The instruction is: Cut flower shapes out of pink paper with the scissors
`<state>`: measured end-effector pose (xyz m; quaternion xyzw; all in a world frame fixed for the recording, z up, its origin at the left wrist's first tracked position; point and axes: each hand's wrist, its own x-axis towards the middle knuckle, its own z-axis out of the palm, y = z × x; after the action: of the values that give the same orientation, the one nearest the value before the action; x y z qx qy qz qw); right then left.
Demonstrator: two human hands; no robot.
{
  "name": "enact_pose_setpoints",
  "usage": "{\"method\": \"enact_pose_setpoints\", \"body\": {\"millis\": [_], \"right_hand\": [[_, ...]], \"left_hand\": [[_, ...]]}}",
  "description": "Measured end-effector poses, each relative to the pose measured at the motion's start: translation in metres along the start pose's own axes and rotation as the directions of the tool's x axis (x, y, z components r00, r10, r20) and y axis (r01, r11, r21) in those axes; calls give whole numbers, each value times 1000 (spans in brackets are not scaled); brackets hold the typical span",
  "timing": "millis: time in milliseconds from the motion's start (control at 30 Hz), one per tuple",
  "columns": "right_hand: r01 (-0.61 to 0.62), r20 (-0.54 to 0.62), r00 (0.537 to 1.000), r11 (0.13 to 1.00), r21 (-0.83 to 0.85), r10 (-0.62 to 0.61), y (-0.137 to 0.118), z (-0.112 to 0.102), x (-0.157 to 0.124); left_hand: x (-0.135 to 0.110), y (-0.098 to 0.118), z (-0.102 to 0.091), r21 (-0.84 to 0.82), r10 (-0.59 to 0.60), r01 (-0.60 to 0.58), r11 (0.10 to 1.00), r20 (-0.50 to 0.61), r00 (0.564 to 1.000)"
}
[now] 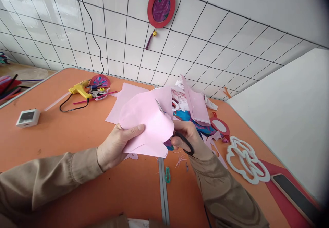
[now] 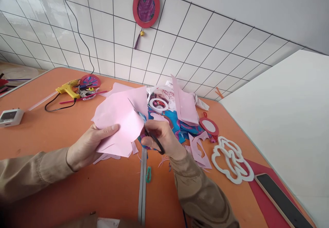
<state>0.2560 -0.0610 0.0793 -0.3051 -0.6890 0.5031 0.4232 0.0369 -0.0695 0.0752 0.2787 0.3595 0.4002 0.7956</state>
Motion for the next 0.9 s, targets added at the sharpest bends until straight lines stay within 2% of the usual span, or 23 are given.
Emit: {"method": "enact_pose_setpoints", "body": {"millis": [467,900], "right_hand": [[-16,-8,1000,1000,-13,16,1,2,0],[35,-4,999,999,-37,-36,0,2,1]], "left_hand": [[-4,-4,5,-53,31,-32,998,-16,999],[-3,-6,3,-94,45,-49,994,-39,998]]}}
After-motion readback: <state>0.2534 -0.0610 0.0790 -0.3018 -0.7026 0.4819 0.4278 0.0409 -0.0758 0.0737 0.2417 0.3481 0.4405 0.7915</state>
